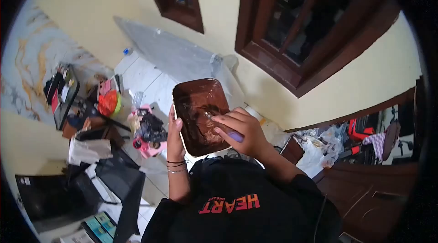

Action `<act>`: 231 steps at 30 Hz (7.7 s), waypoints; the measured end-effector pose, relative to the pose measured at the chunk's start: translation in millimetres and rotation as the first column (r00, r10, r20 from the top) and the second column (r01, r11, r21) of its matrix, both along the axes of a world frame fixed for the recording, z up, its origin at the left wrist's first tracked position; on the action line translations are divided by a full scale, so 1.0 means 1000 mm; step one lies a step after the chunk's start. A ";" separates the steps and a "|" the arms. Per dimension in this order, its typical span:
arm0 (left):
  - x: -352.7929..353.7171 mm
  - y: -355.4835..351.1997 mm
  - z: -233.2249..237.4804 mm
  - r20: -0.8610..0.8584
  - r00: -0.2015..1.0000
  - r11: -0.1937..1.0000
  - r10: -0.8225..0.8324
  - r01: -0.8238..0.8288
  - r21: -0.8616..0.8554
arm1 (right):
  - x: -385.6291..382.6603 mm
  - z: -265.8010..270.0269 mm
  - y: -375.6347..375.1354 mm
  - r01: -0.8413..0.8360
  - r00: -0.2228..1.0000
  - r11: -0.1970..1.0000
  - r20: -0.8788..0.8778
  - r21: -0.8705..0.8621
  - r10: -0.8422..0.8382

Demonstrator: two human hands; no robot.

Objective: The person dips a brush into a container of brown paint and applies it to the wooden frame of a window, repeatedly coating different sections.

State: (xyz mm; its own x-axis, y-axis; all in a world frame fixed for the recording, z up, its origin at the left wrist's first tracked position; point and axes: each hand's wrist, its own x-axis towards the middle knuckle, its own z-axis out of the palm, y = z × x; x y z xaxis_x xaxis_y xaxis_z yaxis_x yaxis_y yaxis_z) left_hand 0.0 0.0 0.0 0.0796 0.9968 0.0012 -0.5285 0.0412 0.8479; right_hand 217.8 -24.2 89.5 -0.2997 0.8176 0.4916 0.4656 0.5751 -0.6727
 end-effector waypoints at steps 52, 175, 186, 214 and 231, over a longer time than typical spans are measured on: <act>-0.167 0.438 0.034 -0.077 0.997 0.999 -0.006 0.003 -0.042 | -0.200 0.001 0.440 0.085 0.996 0.976 0.001 -0.198 -0.087; -0.224 0.773 0.014 -0.027 0.872 0.872 -0.488 0.489 0.018 | -0.195 0.105 0.747 0.872 0.448 0.164 -0.615 0.461 -0.649; -0.218 0.769 0.020 0.052 0.848 0.850 -0.527 0.527 0.014 | -0.187 0.104 0.747 0.899 0.354 0.075 -0.613 0.432 -0.706; -0.221 0.777 0.017 0.054 0.881 0.882 -0.471 0.471 0.010 | -0.176 0.105 0.718 0.976 0.146 0.024 -0.572 0.215 -0.807; -0.219 0.773 0.015 0.087 0.856 0.860 -0.509 0.511 0.005 | -0.164 0.084 0.730 0.868 0.239 0.012 -0.397 0.496 -0.886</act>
